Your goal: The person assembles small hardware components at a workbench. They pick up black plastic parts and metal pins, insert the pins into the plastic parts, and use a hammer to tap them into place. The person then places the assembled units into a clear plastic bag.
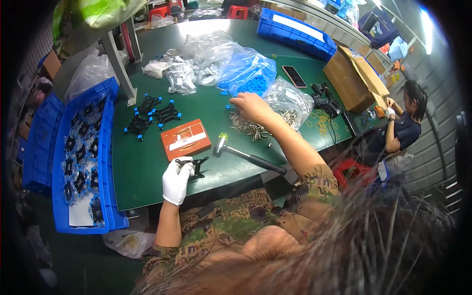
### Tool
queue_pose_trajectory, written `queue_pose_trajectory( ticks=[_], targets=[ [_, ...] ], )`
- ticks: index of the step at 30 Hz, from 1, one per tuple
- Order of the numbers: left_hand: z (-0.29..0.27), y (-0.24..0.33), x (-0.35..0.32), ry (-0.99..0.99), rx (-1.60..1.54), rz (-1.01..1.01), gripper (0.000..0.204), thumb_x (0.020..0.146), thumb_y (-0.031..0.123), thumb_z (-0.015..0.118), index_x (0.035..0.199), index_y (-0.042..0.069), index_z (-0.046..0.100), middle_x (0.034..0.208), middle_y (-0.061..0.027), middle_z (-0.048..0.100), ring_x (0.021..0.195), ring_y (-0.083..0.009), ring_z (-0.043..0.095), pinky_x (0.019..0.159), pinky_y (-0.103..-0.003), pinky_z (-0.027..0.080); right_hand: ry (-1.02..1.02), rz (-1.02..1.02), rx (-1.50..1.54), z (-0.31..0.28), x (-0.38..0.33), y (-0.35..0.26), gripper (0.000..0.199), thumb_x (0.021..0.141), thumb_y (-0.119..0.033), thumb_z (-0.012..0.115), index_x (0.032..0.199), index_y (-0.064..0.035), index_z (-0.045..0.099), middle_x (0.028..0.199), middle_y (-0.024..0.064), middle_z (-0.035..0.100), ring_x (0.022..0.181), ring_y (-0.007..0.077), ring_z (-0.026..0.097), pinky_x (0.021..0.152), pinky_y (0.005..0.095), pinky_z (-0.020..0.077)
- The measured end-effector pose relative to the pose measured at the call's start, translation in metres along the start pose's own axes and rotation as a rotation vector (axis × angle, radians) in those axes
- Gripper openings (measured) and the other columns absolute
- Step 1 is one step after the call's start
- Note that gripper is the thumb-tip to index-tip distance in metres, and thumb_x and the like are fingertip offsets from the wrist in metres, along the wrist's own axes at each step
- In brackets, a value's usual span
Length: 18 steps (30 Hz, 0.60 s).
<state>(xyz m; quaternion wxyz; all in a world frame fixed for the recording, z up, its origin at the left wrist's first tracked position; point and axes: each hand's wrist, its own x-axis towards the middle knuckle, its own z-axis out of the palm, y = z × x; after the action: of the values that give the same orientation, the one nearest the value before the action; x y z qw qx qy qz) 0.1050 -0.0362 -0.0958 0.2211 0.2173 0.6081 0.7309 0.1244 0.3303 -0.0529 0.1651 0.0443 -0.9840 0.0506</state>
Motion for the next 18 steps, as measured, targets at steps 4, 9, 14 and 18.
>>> queue_pose_trajectory(
  ticks=[4, 9, 14, 18],
  targets=[
    [0.003, -0.002, 0.008, 0.008, -0.033, 0.004, 0.016, 0.098, -0.001, 0.057, 0.113, -0.005, 0.062, 0.088, -0.0045, 0.063, 0.078, -0.0095, 0.059, 0.075, -0.024, 0.05, 0.06, 0.09, -0.043, -0.046, -0.07, -0.024, 0.022, 0.089, -0.014, 0.064, 0.11, -0.0109, 0.071, 0.098, 0.0082, 0.065, 0.096, 0.0318, 0.063, 0.085, 0.0443, 0.0479],
    [0.002, 0.003, 0.0, -0.015, 0.066, 0.027, 0.019, 0.103, 0.003, 0.05, 0.115, -0.005, 0.062, 0.086, -0.0037, 0.062, 0.079, -0.0095, 0.058, 0.077, -0.025, 0.049, 0.136, 0.317, 0.009, -0.052, -0.151, -0.039, 0.017, 0.09, -0.01, 0.065, 0.106, -0.0069, 0.07, 0.093, 0.0089, 0.063, 0.094, 0.0308, 0.062, 0.083, 0.0415, 0.0456],
    [0.003, 0.002, 0.001, -0.011, 0.109, 0.062, 0.022, 0.106, 0.006, 0.046, 0.116, -0.004, 0.062, 0.086, -0.0033, 0.063, 0.079, -0.0096, 0.058, 0.079, -0.025, 0.049, 0.135, 0.361, 0.086, -0.045, -0.179, -0.061, 0.017, 0.089, -0.011, 0.068, 0.105, -0.006, 0.07, 0.095, 0.0095, 0.062, 0.094, 0.0314, 0.061, 0.085, 0.0422, 0.047],
    [0.004, 0.006, 0.004, -0.014, 0.096, 0.007, 0.022, 0.106, 0.006, 0.047, 0.116, -0.004, 0.062, 0.086, -0.0035, 0.063, 0.079, -0.0095, 0.058, 0.079, -0.026, 0.049, 0.066, 0.291, 0.076, -0.046, -0.175, -0.056, 0.018, 0.087, -0.01, 0.066, 0.104, -0.0057, 0.069, 0.097, 0.0107, 0.061, 0.095, 0.0315, 0.061, 0.086, 0.0428, 0.0495]
  ],
)
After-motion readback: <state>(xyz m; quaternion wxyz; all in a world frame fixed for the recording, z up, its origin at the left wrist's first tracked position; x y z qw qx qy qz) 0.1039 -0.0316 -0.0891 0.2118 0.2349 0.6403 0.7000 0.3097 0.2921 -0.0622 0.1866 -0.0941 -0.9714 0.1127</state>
